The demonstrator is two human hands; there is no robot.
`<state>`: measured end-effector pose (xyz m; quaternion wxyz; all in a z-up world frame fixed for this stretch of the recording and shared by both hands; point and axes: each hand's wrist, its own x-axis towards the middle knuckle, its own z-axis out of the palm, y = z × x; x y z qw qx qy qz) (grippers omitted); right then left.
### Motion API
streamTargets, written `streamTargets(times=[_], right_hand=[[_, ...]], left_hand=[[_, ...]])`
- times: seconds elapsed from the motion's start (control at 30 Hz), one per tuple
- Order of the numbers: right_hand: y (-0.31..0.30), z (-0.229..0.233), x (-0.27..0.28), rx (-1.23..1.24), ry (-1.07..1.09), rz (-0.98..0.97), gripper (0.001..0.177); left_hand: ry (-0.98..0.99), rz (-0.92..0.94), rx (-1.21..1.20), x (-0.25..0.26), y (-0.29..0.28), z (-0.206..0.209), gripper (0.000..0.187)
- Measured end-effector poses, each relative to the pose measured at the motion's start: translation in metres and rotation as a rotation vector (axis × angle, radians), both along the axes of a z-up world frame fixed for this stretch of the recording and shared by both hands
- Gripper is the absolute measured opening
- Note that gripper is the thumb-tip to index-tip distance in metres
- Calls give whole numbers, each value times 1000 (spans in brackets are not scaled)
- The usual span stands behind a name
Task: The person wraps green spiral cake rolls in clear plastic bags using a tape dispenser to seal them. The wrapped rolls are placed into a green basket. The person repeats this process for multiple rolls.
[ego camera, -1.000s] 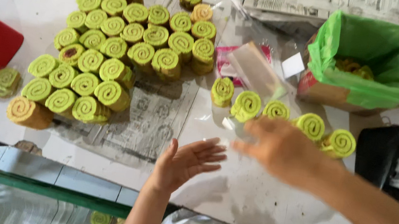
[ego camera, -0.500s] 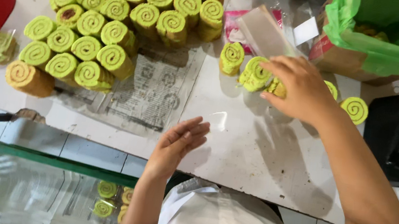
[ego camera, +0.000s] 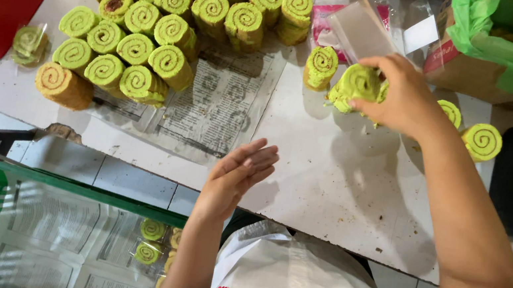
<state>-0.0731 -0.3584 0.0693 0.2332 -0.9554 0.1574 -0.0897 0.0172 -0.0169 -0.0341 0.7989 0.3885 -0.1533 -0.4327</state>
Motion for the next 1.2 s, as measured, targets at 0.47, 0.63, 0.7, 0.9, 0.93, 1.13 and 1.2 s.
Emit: streamTargets(times=[0.47,0.63,0.7,0.9,0.93,1.13,1.2], right_hand=[[130,-11,-55,-19,-182,256,72],[130,-4,-60,56,-222,254,68],[131,-4,-60,50,-235,236,68],[135,-8,-57,69,-273,240,75],[136,-9,-56,71,-271,241,75],[137,-28,-56,24,-299,200,97],[137,-31,-56,3,-303,208,107]], left_hand=[[375,-307,-381,-12,-23,1,87],[335,-354,-481,-22,-30,-16,73],[265,-202,-406,-32,-37,-22,64],[163,-101,-203,-38,-46,-25,69],[164,-100,-202,-38,-47,-27,69],[125,44,-3,-44,-53,-10,57],[86,82,54,-43,-54,-6,58]])
